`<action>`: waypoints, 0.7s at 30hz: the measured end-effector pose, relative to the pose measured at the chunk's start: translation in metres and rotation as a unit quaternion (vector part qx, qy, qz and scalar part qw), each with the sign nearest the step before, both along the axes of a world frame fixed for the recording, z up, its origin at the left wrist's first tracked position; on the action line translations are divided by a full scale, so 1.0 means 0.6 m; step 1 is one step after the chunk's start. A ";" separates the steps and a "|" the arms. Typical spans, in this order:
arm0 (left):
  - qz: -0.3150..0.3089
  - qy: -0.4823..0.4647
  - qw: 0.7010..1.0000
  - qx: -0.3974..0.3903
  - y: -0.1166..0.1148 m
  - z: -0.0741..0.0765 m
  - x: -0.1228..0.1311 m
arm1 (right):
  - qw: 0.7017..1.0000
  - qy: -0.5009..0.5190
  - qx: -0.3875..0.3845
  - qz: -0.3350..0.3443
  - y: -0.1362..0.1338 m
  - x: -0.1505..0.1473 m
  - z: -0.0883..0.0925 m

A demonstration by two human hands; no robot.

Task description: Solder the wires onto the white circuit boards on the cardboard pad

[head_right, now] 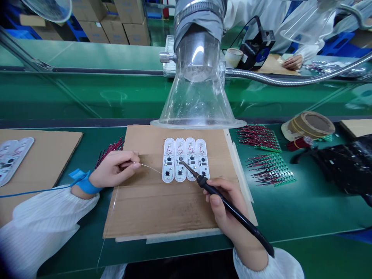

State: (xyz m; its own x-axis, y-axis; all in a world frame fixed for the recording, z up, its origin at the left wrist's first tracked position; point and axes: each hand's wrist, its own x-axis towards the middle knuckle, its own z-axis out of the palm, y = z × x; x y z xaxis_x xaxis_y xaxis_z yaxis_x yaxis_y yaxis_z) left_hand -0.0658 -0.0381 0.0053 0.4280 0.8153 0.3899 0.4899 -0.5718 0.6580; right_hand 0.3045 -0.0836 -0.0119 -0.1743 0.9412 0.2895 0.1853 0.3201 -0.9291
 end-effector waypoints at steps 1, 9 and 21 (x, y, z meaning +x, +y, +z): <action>0.005 -0.001 1.000 0.001 -0.002 0.000 0.001 | 1.000 -0.010 0.005 -0.004 0.001 -0.004 0.005; 0.019 -0.018 0.999 -0.037 -0.011 0.003 0.016 | 0.999 -0.038 0.019 0.019 0.000 -0.016 0.021; 0.017 -0.030 0.999 -0.030 -0.008 0.005 0.009 | 0.988 -0.143 0.027 0.045 0.000 -0.003 0.029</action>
State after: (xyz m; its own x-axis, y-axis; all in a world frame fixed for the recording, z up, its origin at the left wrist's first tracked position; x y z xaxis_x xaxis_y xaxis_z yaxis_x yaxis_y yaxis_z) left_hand -0.0601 -0.0430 0.0086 0.3781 0.8510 0.3645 0.4671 -0.5153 0.7185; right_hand 0.3026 -0.0837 0.0054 -0.3392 0.9027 0.2647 0.4064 0.3944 -0.8242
